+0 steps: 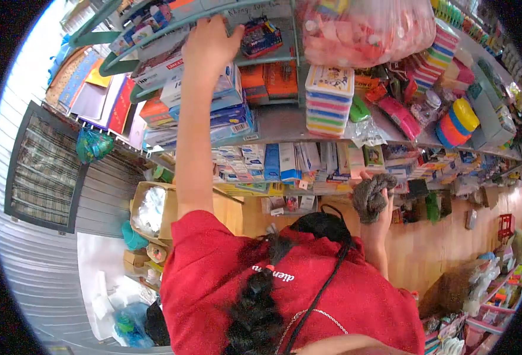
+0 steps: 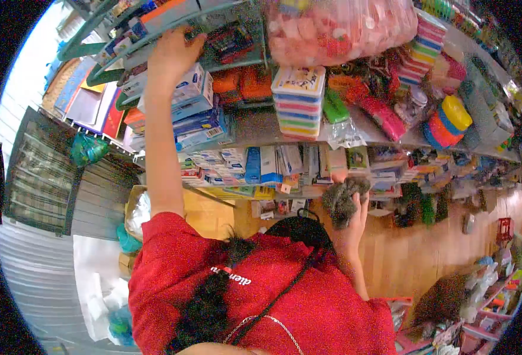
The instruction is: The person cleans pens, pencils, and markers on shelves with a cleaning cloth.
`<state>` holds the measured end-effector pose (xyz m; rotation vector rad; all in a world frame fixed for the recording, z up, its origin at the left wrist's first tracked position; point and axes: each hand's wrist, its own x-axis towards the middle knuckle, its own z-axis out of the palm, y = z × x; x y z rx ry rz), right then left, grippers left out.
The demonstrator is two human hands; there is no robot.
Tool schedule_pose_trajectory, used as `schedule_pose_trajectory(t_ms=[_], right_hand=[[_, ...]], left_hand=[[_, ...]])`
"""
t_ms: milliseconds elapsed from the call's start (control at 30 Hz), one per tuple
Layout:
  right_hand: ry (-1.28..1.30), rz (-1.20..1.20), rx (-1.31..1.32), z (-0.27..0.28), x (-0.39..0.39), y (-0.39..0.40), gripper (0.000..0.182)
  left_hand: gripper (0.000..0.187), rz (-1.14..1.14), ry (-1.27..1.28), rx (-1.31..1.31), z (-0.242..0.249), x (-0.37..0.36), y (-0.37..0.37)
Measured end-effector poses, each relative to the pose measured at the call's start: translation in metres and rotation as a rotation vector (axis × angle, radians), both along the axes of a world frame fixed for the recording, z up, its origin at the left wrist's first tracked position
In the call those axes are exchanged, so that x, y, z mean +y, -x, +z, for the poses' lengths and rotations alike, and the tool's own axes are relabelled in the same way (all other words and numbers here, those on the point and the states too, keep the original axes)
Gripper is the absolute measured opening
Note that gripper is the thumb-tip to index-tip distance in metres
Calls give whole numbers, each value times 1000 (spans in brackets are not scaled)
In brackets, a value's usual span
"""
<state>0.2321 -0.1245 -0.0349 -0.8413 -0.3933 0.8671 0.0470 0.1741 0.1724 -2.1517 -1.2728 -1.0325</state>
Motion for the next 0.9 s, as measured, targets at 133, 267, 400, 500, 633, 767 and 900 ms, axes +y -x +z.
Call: schedule_pose_trajectory(t_ms=[133, 267, 400, 500, 633, 767, 900], right_hand=[[-75, -26, 39, 10, -9, -5, 34], [-32, -77, -40, -2, -16, -18, 36], [-7, -147, -94, -3, -21, -19, 37], [-35, -136, 34, 7, -18, -17, 39], [-64, -111, 27, 1, -14, -17, 41], [-74, -95, 22, 12, -16, -12, 40], [3, -184, -68, -16, -20, -19, 38]], left_hand=[[40, 238, 403, 238, 43, -1, 2], [43, 328, 466, 398, 40, 11, 6], [48, 310, 525, 284, 53, 11, 19], [61, 268, 66, -147, 73, 2, 16], [85, 331, -57, -313, 77, 55, 26], [109, 121, 439, -319, 76, 99, 48], [103, 119, 494, -254, 84, 95, 55]])
